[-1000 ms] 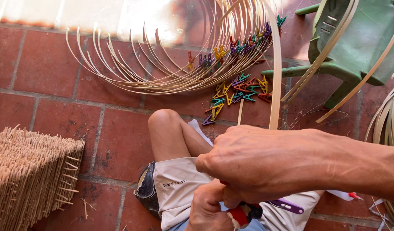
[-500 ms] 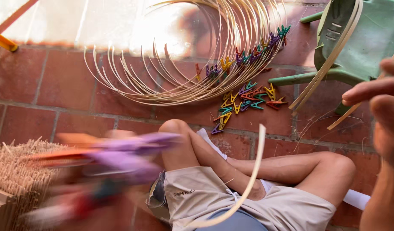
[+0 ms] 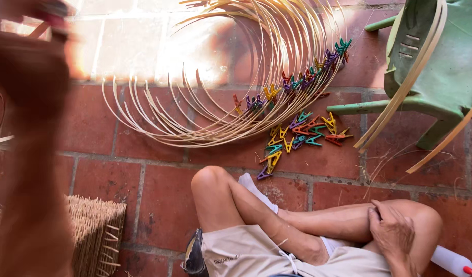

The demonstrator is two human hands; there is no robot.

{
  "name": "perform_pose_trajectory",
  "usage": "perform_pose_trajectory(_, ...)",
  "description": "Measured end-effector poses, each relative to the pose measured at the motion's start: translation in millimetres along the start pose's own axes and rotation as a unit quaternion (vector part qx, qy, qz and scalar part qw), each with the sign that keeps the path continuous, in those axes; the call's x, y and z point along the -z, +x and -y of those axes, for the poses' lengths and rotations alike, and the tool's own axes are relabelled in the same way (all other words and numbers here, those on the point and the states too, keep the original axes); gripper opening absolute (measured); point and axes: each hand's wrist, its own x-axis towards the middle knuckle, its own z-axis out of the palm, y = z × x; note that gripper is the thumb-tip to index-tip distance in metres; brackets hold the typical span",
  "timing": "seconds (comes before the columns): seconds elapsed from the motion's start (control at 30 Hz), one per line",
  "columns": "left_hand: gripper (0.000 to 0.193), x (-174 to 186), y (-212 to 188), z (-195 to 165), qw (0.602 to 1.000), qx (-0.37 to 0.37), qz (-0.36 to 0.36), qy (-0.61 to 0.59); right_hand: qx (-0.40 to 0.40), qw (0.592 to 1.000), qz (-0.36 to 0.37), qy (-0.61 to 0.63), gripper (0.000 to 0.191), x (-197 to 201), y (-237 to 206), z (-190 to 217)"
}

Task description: The person sits on a tiled floor and repeatedly glues thin bamboo strips to a curved bamboo frame, then secures each joint with a small clothespin. The person handles bamboo strips, glue, and clothespins, and places finished sections on the floor.

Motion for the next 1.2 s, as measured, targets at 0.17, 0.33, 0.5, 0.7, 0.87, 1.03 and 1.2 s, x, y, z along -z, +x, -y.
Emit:
perform_pose_trajectory(0.17, 0.014, -157.3, -131.0, 56.9, 0.990, -0.055, 0.132, -0.016, -0.029, 0.999, 0.017, -0.022, 0.029, -19.9, -2.5, -7.0)
perform_pose_trajectory(0.33, 0.020, -256.8, -252.7, 32.3, 0.951, -0.023, 0.309, -0.024, -0.052, 0.998, 0.011, -0.033, 0.031, -36.9, -10.3, -7.3)
perform_pose_trajectory(0.5, 0.011, -267.5, -312.7, -12.8, 0.901, 0.062, 0.416, -0.103, -0.058, 0.997, 0.014, -0.053, 0.030, -32.3, -11.9, -1.5)
perform_pose_trajectory(0.7, 0.012, -266.7, -305.6, -44.4, 0.897, 0.091, 0.407, -0.145, -0.050, 0.998, -0.005, -0.045, 0.020, -17.3, -5.4, 16.1)
perform_pose_trajectory(0.87, 0.016, -259.6, -273.7, -82.3, 0.882, 0.121, 0.419, -0.178, -0.101, 0.985, -0.070, 0.120, 0.019, 14.6, 3.9, 27.8)
perform_pose_trajectory(1.03, 0.022, -237.9, -251.1, -101.9, 0.840, 0.194, 0.488, -0.138, -0.173, 0.923, -0.220, 0.263, 0.020, 59.8, 57.0, 12.9)
perform_pose_trajectory(1.2, 0.025, -197.9, -243.2, -118.0, 0.883, 0.215, 0.401, -0.114, -0.170, 0.910, -0.104, 0.364, 0.033, 58.6, 147.9, 41.9)
